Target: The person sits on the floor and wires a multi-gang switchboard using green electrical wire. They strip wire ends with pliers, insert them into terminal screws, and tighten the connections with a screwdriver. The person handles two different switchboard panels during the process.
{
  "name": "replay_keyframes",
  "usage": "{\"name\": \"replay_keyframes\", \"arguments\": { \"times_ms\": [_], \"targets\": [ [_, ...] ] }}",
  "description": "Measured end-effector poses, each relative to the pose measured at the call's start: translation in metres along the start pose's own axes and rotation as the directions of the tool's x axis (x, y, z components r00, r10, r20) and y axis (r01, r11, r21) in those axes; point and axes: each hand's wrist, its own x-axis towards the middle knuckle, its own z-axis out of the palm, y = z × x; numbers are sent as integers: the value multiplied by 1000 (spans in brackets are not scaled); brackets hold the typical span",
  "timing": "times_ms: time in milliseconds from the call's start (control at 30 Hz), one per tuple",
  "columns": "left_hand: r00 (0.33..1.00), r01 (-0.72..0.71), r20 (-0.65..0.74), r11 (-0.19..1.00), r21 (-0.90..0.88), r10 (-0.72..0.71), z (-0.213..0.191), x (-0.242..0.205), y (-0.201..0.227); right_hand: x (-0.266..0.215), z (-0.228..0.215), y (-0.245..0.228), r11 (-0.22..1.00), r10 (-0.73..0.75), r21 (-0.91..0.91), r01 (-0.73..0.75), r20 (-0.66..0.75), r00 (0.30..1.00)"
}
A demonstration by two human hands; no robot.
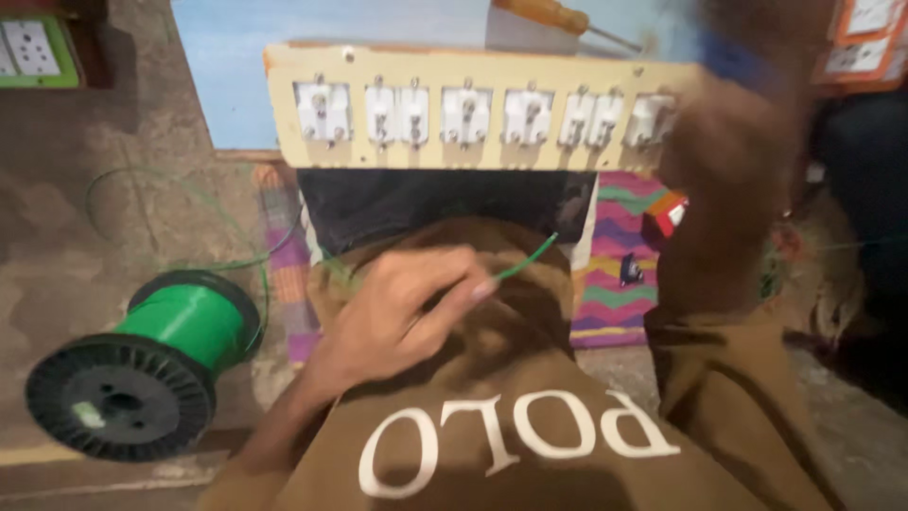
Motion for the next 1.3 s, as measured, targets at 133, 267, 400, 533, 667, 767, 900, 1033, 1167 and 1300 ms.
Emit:
{"name": "replay_keyframes", "arguments": {
  "times_ms": [133, 267, 400, 533, 667, 767, 900, 1033, 1167, 1300],
  "targets": [
    [974, -30, -227, 993, -112, 4, 20, 24, -1, -92, -21, -51, 857, 251, 498, -134, -175, 952],
    [940, 49, -316, 971, -235, -124, 30, 32, 6, -138, -13, -95, 594, 456, 761, -261, -51, 889],
    [918, -47, -397, 991, -127, -7, 31, 42, 5, -138, 22, -109, 553, 490, 716, -426, 134, 862],
    [915, -51, -403, 997, -63, 21, 27, 41, 6, -129, 41, -113, 570, 401, 741, -354, 125, 907],
    [905, -48, -422, 999, 2, 44, 18, 33, 8, -121, 37, -115, 806, 275, 537, -247, 28, 961],
    [902, -42, -427, 998, 43, 57, 13, 31, 11, -115, 34, -114, 885, 238, 413, -214, -8, 971],
    [908, -99, -350, 930, 354, 230, 7, 23, 18, -113, 43, -113, 921, 321, 267, -282, -112, 941],
    [901, -276, -200, 863, 423, 386, 1, 24, 9, -120, 55, -105, 930, 304, 262, -257, -157, 940],
    [910, -278, -276, 950, 143, 308, 5, 32, -20, -137, 71, -90, 577, 350, 689, -438, 276, 895],
    [897, -364, -270, 931, -3, 350, 10, 24, -42, -160, 87, -72, 148, 247, 839, -523, 481, 841]
  ]
}}
